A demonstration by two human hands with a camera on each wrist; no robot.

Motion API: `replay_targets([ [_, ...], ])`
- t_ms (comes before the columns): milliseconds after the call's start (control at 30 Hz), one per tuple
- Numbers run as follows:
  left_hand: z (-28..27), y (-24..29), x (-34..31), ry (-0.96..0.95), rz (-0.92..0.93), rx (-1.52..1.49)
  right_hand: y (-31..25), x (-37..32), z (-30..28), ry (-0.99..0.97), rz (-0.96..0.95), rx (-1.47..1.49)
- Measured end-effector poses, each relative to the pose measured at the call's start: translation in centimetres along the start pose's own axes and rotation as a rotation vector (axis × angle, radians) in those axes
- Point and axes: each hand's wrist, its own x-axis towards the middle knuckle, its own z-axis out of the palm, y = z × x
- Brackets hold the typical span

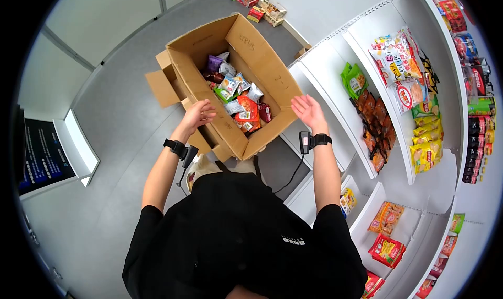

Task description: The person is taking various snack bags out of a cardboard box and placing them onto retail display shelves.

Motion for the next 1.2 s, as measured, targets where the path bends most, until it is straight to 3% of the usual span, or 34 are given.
replay_targets([
  [200, -1.1, 1.2, 3.4, 0.069, -0.027, -0.042, -0.6, 2.4, 2.2, -0.052, 0.090, -0.086],
  [367, -1.9, 1.3, 4.8, 0.170, -0.056, -0.025, -2.3, 8.6, 6.2, -0.141, 0.204, -0.236],
  [500, -2.1, 1.9, 6.5, 0.216, -0.119, 0.049, -2.1, 17.0, 10.4, -0.314, 0.417, -0.456],
  [700, -1.1, 5.6, 8.4, 0.414, -0.151, 0.038, 5.5, 29.0, 14.7, -0.626, 0.706, -0.946],
  [767, -1.2, 5.5, 8.8, 0.449, -0.173, -0.009, 10.3, 32.5, 13.0, -0.597, 0.773, -1.034],
  [867, 0.0, 5.6, 8.9, 0.577, -0.186, -0.033, 17.7, 36.1, 8.4, -0.338, 0.775, -1.059],
  [967, 0.5, 5.8, 9.5, 0.680, -0.184, -0.078, 22.4, 39.1, 4.3, -0.140, 0.751, -0.862],
  [1200, 1.3, 5.1, 10.4, 0.844, -0.221, -0.100, 28.1, 44.0, 0.5, 0.018, 0.799, -0.499],
])
